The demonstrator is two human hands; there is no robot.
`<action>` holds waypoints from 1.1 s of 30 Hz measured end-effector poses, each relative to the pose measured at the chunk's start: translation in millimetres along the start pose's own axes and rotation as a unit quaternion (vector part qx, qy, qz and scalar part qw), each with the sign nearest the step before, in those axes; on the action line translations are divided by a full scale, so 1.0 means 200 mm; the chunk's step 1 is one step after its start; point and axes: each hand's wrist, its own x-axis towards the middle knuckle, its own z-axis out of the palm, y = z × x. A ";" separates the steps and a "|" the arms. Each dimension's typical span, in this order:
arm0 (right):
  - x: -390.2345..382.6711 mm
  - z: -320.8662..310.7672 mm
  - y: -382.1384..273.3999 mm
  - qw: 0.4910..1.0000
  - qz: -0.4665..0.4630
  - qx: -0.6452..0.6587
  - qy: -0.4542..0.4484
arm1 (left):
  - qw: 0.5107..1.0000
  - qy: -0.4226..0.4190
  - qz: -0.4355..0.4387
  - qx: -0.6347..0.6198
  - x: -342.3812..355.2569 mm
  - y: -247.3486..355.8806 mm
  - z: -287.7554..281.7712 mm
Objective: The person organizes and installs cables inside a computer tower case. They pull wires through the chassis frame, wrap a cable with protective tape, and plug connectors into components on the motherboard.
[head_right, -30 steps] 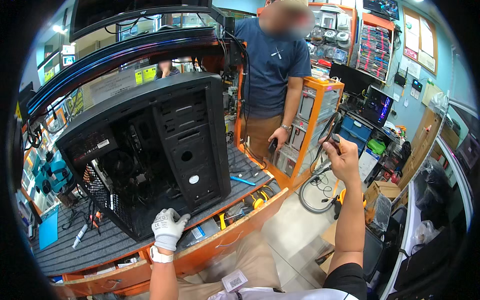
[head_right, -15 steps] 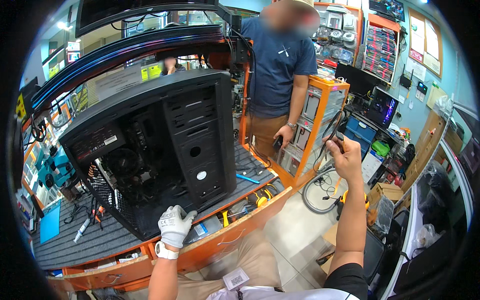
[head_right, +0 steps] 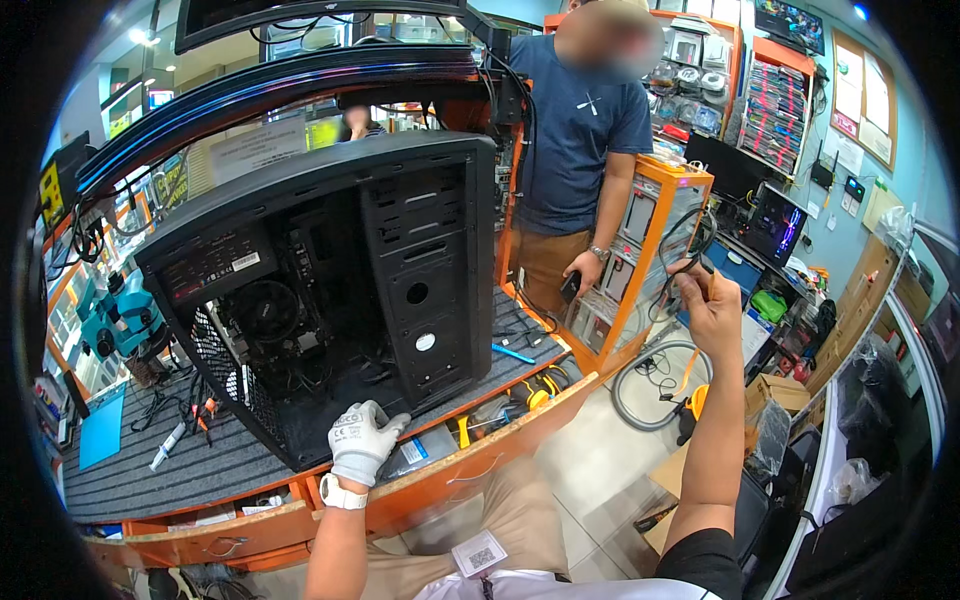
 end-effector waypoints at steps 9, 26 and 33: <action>0.00 0.01 0.08 1.000 -0.006 0.016 0.003 | 1.000 0.004 -0.005 -0.005 0.00 -0.01 0.00; -0.01 -0.03 0.12 1.000 0.005 0.003 -0.011 | 1.000 0.009 0.006 -0.003 0.00 0.00 -0.01; -0.03 -0.05 0.13 1.000 0.003 0.001 -0.012 | 1.000 0.010 0.012 -0.006 0.00 0.00 0.00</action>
